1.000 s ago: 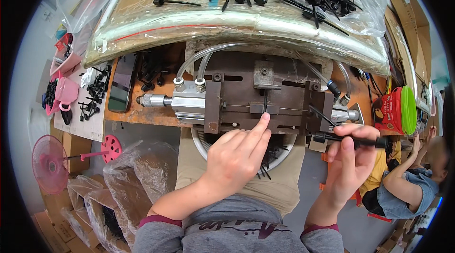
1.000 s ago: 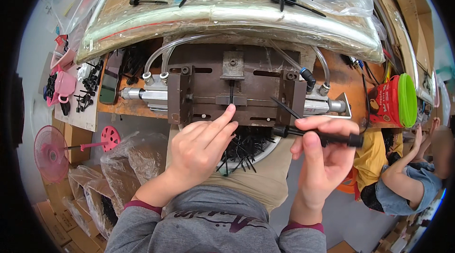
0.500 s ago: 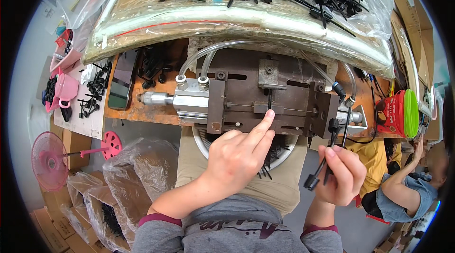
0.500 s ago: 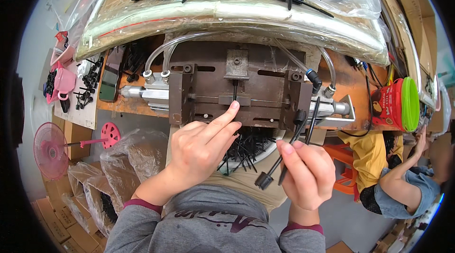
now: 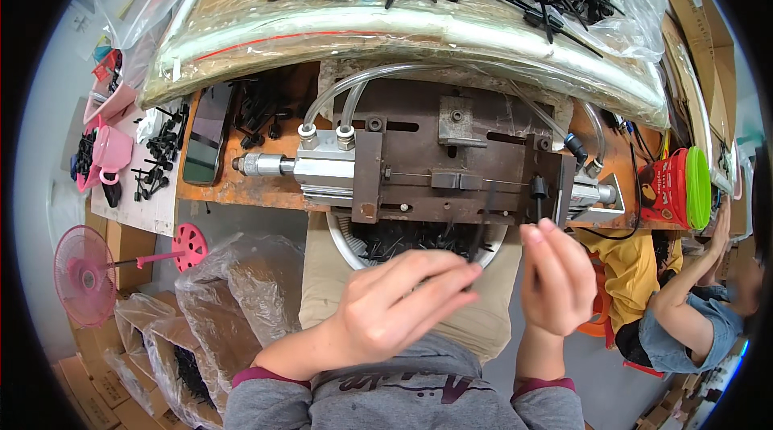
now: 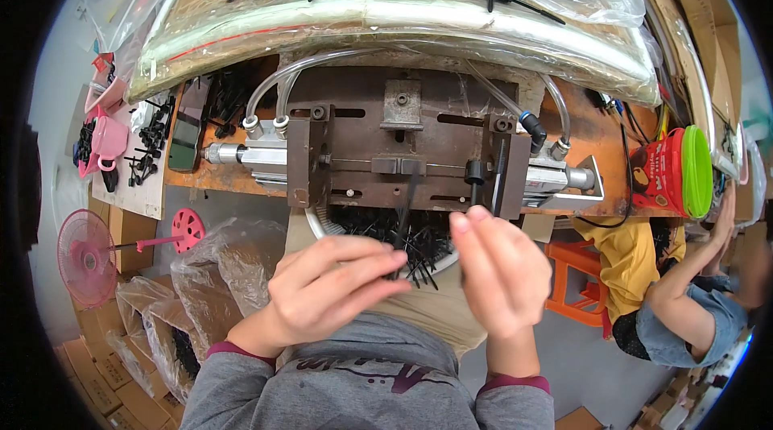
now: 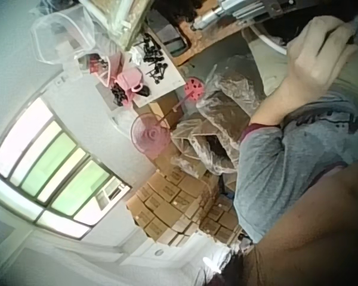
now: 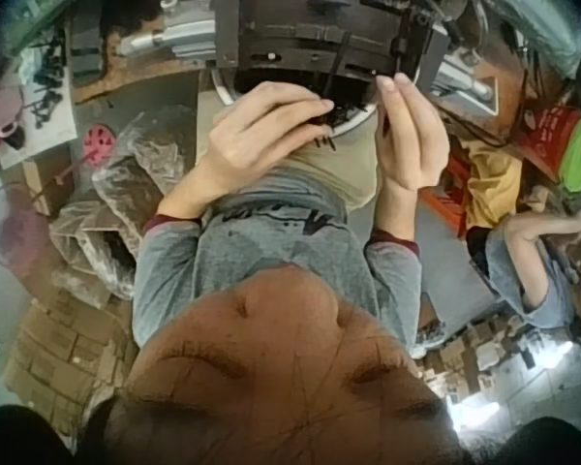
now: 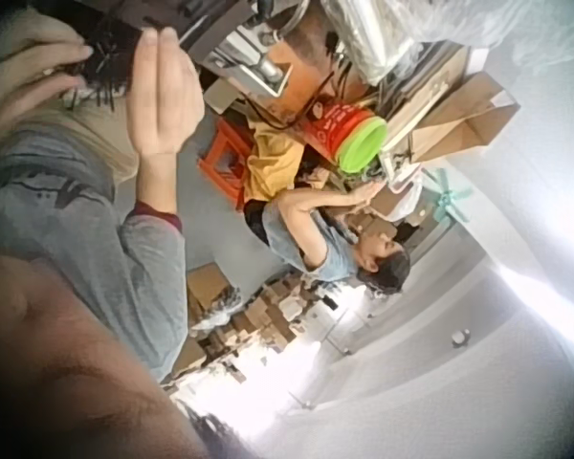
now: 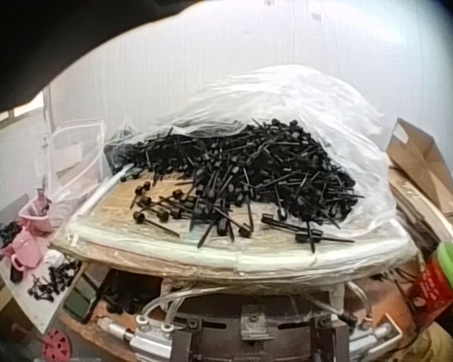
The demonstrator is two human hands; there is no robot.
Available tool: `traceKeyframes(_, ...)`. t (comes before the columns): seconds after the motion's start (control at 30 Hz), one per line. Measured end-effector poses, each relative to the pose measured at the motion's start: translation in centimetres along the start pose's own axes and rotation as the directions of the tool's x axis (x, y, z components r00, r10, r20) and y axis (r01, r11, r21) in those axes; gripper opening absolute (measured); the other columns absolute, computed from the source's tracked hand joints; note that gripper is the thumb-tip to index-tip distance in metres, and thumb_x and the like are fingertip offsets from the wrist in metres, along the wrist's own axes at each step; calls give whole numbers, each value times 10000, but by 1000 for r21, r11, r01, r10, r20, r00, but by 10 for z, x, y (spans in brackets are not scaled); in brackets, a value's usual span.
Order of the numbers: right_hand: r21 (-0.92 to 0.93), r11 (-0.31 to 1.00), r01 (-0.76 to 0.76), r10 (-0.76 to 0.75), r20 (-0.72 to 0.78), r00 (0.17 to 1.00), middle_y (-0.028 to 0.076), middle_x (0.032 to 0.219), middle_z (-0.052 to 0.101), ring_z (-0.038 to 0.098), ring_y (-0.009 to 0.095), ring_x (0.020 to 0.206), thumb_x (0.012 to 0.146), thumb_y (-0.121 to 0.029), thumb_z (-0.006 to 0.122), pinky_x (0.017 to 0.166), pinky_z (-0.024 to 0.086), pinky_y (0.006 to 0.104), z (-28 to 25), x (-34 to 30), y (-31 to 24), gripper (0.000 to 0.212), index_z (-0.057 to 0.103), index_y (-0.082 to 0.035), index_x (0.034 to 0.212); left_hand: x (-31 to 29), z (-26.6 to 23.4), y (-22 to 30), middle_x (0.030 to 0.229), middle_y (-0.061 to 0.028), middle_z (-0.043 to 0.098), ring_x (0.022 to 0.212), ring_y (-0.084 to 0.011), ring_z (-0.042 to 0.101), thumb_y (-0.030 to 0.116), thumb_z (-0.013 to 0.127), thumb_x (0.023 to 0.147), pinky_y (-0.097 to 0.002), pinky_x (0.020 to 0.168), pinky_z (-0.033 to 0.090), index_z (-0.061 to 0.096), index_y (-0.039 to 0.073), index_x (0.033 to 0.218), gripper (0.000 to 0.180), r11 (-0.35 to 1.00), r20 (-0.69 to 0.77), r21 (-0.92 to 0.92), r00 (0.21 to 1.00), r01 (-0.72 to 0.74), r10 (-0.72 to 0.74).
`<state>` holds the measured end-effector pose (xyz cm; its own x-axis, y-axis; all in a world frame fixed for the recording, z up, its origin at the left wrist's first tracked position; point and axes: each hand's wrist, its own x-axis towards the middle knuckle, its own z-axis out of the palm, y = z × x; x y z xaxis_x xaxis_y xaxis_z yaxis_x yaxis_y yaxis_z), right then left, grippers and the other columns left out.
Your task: Assembling small black plastic components using a pneumatic press machine at a workstation.
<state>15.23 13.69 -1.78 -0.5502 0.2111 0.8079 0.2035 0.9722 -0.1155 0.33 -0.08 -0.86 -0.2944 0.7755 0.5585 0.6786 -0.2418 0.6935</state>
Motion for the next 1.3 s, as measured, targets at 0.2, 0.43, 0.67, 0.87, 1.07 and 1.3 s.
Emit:
traceKeyframes(0.2, 477, 760, -441, 498, 8, 867, 217, 982, 688, 715, 249, 833, 797, 142, 709, 678, 626, 333, -7, -1, -9, 216, 614, 53, 969, 0, 15, -22, 1168, -113, 701, 634, -139, 639, 119, 830, 692, -240, 554, 494, 716, 16, 928, 281, 909, 102, 410, 994, -74, 34)
traceKeyframes(0.43, 699, 128, -703, 739, 406, 537, 200, 794, 672, 620, 194, 499, 785, 119, 690, 487, 519, 248, -28, 13, -14, 353, 497, 38, 1070, 4, 21, -30, 1212, -93, 692, 574, -121, 592, 136, 814, 691, -239, 540, 451, 714, 44, 903, 251, 885, 107, 458, 994, -79, 34)
traceKeyframes(0.67, 620, -219, -753, 693, 642, 327, 172, 784, 677, 593, 169, 447, 761, 159, 695, 386, 457, 235, -19, 17, -11, 414, 428, -25, 1019, 8, 16, -29, 1146, -83, 714, 594, -137, 615, 174, 837, 683, -245, 528, 449, 718, 51, 906, 282, 915, 109, 399, 994, -67, 25)
traceKeyframes(0.87, 625, -309, -717, 618, 705, 348, 161, 786, 687, 603, 155, 468, 788, 144, 700, 394, 454, 226, -9, 12, -12, 415, 411, -37, 1023, 6, -1, -4, 983, -39, 734, 651, -133, 662, 251, 864, 681, -231, 533, 481, 744, 84, 965, 350, 989, 160, 23, 977, -148, 142)
traceKeyframes(1.07, 635, -300, -712, 577, 715, 395, 168, 830, 683, 621, 163, 519, 843, 106, 666, 466, 490, 240, -6, 8, -11, 299, 487, 16, 1065, 0, 5, -3, 896, -32, 695, 717, -165, 665, 141, 860, 665, -271, 588, 539, 744, 58, 971, 338, 976, 104, 6, 971, -216, 214)
traceKeyframes(1.3, 796, 47, -603, 657, 430, 619, 276, 1066, 650, 702, 295, 774, 998, -242, 500, 741, 575, 375, -22, 3, -7, 419, 536, 134, 1179, 4, 7, -17, 1113, -112, 689, 790, -227, 678, 105, 825, 686, -302, 658, 551, 702, 9, 956, 312, 954, 100, 280, 992, -104, 79)
